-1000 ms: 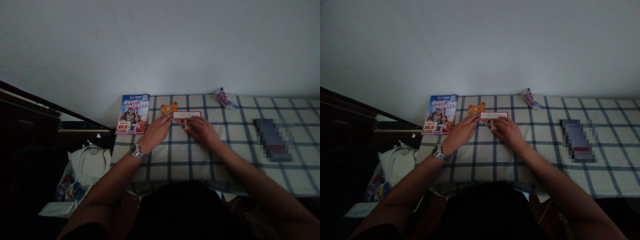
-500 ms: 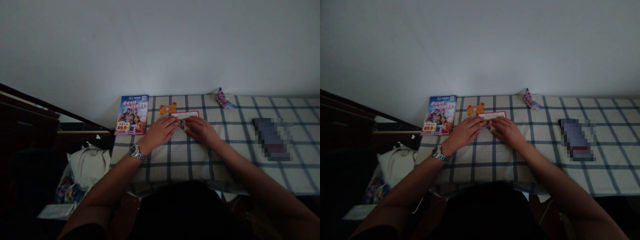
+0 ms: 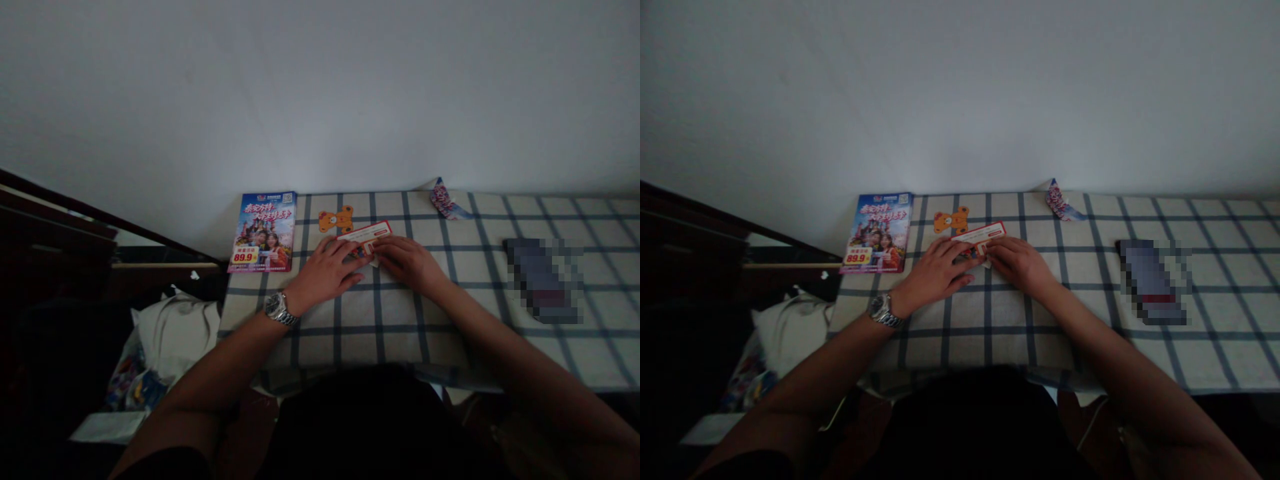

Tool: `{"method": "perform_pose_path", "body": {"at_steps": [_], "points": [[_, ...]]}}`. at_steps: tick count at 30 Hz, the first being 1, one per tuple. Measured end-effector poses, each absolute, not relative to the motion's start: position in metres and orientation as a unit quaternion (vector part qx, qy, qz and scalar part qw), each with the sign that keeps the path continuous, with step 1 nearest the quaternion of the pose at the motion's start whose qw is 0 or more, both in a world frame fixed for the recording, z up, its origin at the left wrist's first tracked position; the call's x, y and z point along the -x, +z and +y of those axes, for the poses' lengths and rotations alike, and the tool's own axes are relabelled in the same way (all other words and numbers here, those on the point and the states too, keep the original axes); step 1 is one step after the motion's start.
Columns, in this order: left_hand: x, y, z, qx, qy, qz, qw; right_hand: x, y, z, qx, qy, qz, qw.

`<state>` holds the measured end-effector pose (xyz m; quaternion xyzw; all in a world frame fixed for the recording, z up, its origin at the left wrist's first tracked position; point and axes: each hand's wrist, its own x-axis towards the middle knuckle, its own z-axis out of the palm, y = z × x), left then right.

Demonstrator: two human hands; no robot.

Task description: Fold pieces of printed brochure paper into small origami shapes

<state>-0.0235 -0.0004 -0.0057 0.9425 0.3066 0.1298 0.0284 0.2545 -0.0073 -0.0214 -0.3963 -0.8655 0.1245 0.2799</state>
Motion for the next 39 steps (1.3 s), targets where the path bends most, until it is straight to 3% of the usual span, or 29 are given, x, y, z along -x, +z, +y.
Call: {"method": "perform_pose_path", "body": {"at_steps": [7, 14, 29, 39], "points": [[0.015, -0.01, -0.003, -0.947, 0.13, 0.288, 0.059, -0.251, -0.02, -0.011, 0.416, 0.169, -0.841, 0.303], [0.015, -0.006, -0.006, -0.948, 0.129, 0.284, 0.056, -0.252, -0.018, -0.015, 0.473, 0.095, -0.825, 0.296], [0.013, -0.004, -0.01, -0.947, 0.127, 0.291, 0.049, -0.245, -0.013, -0.015, 0.482, 0.053, -0.84, 0.243], [0.013, -0.004, -0.01, -0.946, 0.129, 0.292, 0.062, -0.256, -0.017, 0.015, 0.539, 0.015, -0.802, 0.259]]}}
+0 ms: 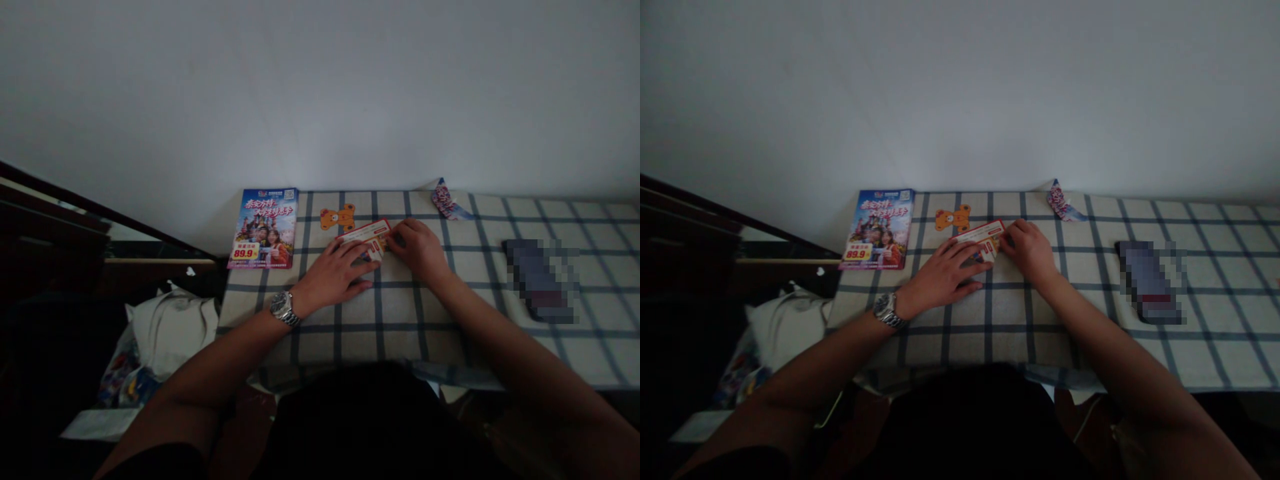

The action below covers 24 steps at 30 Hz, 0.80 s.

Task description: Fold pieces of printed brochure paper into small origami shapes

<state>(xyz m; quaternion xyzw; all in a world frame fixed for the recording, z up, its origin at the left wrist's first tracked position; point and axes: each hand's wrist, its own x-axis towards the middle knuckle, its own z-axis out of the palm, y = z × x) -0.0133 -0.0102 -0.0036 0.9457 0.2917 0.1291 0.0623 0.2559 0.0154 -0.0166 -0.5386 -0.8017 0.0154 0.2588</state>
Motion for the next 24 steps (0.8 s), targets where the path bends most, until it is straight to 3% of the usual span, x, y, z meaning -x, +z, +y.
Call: {"method": "perform_pose_path", "body": {"at_steps": [10, 24], "points": [[0.013, -0.003, -0.01, -0.948, 0.132, 0.285, 0.059, -0.26, -0.01, 0.039, 0.606, 0.015, -0.762, 0.228], [0.012, -0.006, -0.012, -0.946, 0.133, 0.29, 0.051, -0.264, -0.007, 0.021, 0.579, 0.079, -0.757, 0.293]]}}
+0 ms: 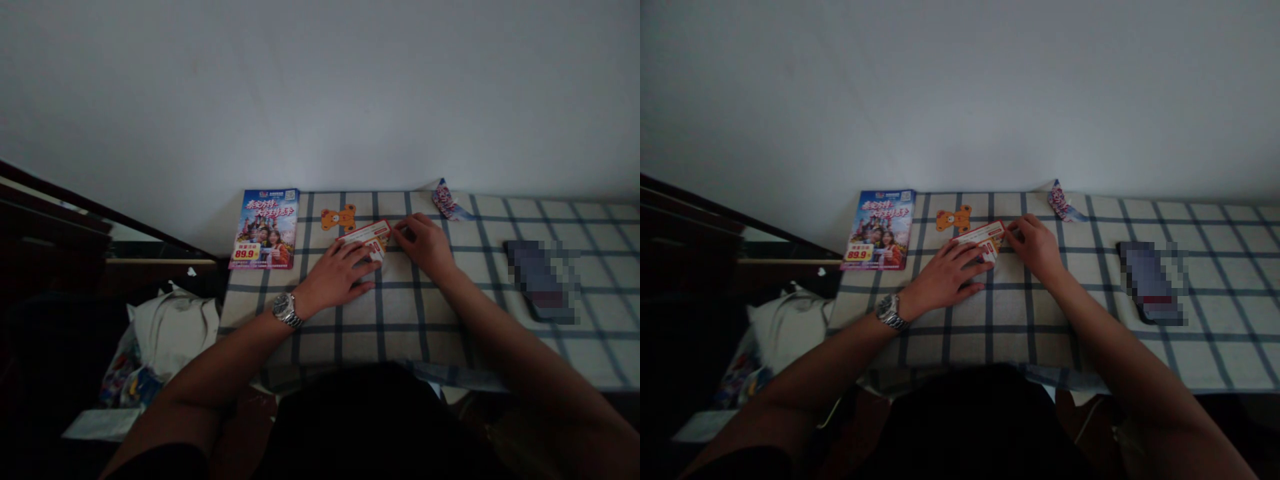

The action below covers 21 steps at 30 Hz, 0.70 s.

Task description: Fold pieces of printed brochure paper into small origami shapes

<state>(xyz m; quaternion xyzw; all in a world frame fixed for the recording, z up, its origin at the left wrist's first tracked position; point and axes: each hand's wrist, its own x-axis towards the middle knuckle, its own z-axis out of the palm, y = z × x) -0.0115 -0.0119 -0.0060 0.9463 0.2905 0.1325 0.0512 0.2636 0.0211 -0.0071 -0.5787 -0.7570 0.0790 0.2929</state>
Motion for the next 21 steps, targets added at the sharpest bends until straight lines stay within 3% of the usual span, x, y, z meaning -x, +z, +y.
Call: {"method": "perform_pose_path", "body": {"at_steps": [11, 21], "points": [[0.012, -0.007, -0.012, -0.937, 0.118, 0.328, 0.02, -0.255, -0.013, -0.001, 0.484, 0.087, -0.817, 0.303], [0.01, -0.009, -0.009, -0.932, 0.128, 0.338, 0.035, -0.245, -0.015, -0.018, 0.429, 0.051, -0.867, 0.246]]}}
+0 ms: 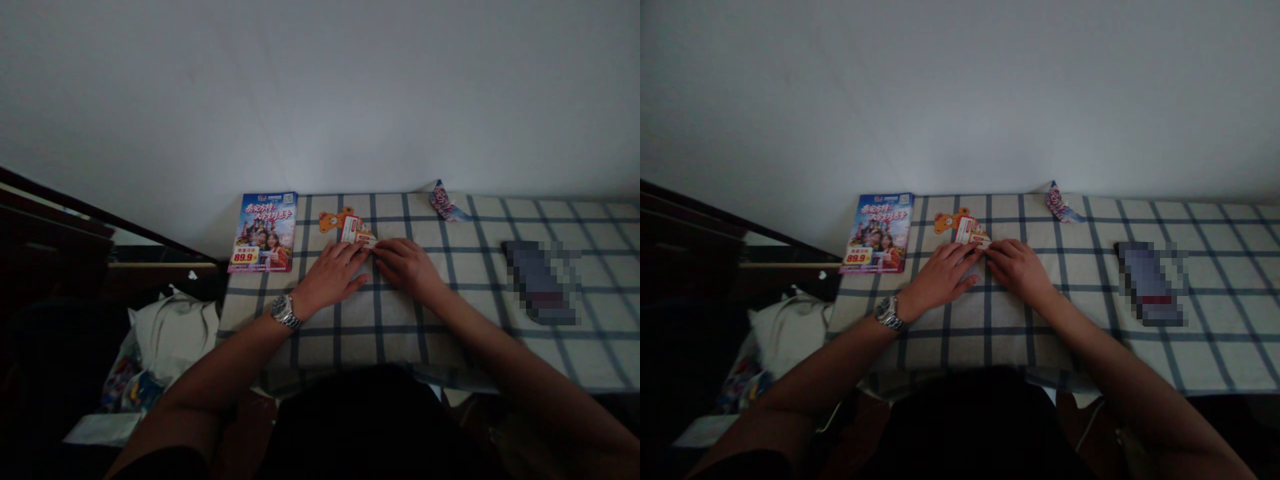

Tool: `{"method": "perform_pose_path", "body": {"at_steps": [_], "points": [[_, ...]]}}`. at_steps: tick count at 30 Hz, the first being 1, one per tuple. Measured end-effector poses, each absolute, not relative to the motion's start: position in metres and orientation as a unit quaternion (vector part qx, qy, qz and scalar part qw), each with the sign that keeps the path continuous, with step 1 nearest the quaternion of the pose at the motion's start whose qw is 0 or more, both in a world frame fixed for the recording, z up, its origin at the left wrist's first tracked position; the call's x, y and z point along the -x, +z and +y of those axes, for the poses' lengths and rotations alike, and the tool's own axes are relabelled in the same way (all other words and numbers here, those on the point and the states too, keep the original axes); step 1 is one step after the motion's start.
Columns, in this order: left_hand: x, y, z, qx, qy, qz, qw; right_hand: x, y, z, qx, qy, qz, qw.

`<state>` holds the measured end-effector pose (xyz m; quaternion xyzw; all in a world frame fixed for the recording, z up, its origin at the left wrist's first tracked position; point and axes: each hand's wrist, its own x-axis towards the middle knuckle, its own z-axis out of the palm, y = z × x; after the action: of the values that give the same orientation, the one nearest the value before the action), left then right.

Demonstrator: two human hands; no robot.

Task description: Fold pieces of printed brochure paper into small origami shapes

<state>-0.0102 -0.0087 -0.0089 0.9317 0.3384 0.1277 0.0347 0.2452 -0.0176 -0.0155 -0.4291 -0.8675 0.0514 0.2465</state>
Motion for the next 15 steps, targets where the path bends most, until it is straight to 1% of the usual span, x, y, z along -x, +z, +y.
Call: {"method": "perform_pose_path", "body": {"at_steps": [9, 15], "points": [[0.016, -0.007, 0.0, -0.934, 0.165, 0.308, 0.066, -0.252, -0.017, -0.014, 0.476, 0.003, -0.861, 0.181], [0.016, -0.008, 0.0, -0.936, 0.162, 0.303, 0.082, -0.255, -0.022, -0.002, 0.481, 0.023, -0.853, 0.201]]}}
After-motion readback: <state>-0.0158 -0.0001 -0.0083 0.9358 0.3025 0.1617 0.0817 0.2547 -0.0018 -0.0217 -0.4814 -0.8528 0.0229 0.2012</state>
